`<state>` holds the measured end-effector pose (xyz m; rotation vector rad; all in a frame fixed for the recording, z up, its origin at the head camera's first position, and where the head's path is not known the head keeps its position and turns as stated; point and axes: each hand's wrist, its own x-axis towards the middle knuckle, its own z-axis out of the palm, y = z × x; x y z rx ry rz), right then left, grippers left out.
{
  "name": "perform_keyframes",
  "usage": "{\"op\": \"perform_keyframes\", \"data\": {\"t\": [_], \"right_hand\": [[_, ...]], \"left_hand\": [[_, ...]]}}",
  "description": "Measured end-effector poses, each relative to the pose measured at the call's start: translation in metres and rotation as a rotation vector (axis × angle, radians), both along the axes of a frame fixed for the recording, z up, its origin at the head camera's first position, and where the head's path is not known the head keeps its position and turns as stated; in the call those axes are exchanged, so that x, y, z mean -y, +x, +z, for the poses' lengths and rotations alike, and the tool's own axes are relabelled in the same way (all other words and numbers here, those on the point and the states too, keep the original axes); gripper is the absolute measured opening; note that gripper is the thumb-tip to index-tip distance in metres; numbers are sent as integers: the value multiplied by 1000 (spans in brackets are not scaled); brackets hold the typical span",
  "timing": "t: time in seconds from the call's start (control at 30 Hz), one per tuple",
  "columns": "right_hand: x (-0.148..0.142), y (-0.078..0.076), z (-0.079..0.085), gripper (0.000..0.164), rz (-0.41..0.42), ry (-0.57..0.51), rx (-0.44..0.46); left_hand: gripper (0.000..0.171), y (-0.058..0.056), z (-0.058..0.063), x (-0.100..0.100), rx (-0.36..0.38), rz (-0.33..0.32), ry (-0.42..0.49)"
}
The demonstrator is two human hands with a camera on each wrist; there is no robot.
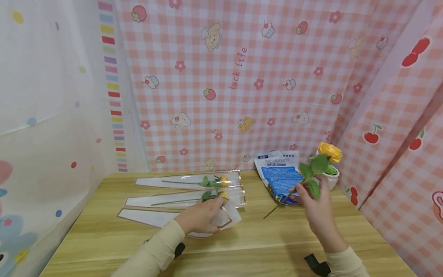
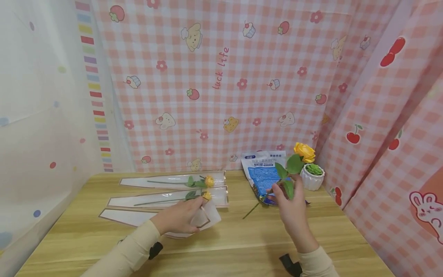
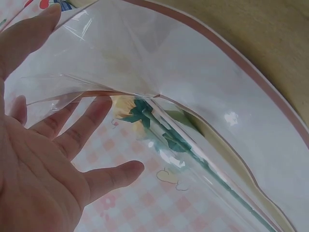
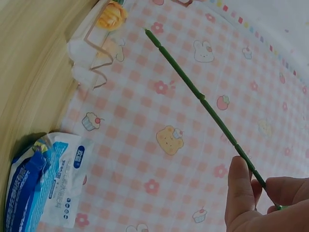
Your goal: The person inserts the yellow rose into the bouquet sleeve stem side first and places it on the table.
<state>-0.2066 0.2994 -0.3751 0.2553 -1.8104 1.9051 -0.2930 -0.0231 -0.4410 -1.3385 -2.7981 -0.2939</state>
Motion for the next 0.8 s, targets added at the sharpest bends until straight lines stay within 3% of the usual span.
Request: {"op": "perform_keyframes", "data": {"t": [0.43, 0.8], "right_hand": [[22, -5, 1, 39, 19, -9, -37], [35, -9, -4, 51, 47, 43, -8]], "left_hand": [[73, 1, -1, -1, 25, 10, -3], [74, 3, -2, -4, 29, -4, 24]]}}
